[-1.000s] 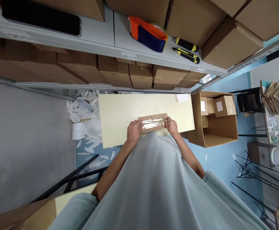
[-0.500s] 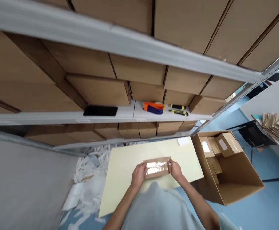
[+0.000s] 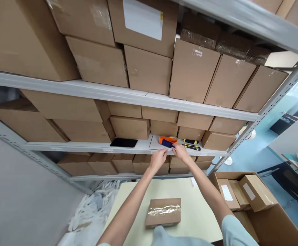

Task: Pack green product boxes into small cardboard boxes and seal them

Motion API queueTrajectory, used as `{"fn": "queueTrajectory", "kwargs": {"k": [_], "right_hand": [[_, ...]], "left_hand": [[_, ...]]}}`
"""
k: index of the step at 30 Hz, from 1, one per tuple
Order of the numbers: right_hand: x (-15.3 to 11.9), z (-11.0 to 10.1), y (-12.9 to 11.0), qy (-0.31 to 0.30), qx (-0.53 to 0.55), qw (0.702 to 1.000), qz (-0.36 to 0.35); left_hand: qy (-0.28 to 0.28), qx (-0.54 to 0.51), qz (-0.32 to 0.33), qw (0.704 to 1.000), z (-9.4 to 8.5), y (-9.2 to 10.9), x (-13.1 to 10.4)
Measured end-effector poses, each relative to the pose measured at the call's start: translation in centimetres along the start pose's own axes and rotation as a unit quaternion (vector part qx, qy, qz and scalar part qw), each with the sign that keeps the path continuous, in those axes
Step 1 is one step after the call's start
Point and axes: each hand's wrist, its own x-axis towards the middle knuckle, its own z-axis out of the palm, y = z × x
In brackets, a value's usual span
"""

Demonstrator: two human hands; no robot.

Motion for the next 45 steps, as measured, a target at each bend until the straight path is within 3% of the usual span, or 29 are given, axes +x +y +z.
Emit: {"fn": "queueTrajectory", "kwargs": {"k": [2,5,9,13,16,19,23,25,28,36,40,42,45], "right_hand": [[3.2,-1.1,-0.9,-0.011,-0.011,1.0,-0.004],[5.9,-0.7,-2.1,-0.034,-0.017,0.999,-0.002],[7.2,0.5,-2.6,-0.054,-0.016,0.998,0.003],[6.5,1.1,-1.8,-0.043,-0.001,0.999,-0.008],[3.3,2.9,-0.6,-0.033,0.022,0.999,-0.022],[-3.2,6.8,0.4,-0.001,0.141,0.989,-0.037],[-13.7,11.9,-0.3,0.042,0.38,0.924,-0.013],[-17.6,13.1,-1.3,0.046,0.442,0.896,0.018],[-21.3,13.4,-2.6,0.039,0.488,0.87,0.053],[-25.7,11.7,-5.2,-0.012,0.51,0.859,0.039],[-26.2,11.8,-6.1,-0.044,0.554,0.83,0.047],[-26.7,11.9,-6.4,-0.045,0.557,0.828,0.05],[-27.9,11.5,-6.6,-0.047,0.512,0.857,0.034]], "left_hand": [[0.038,-0.004,0.01,0.999,-1.1,1.8,2.9],[0.07,-0.003,0.014,0.997,-1.8,3.4,4.5],[0.093,-0.017,0.008,0.995,-1.4,3.3,3.6],[0.117,-0.06,-0.016,0.991,-0.6,1.7,1.3],[0.121,-0.106,-0.027,0.987,0.6,0.2,-2.3],[0.105,-0.184,-0.036,0.977,2.9,-0.8,-7.8],[0.084,-0.328,-0.062,0.939,6.2,-0.5,-16.0],[0.075,-0.37,-0.1,0.921,7.3,-0.1,-19.1],[0.054,-0.399,-0.137,0.905,8.0,0.2,-22.1],[0.042,-0.337,-0.068,0.938,4.9,0.5,-26.3],[0.034,-0.296,-0.047,0.953,3.1,0.6,-28.4],[0.055,-0.278,-0.047,0.958,2.0,0.6,-29.3],[0.115,-0.268,-0.058,0.955,-0.8,0.8,-30.0]]}}
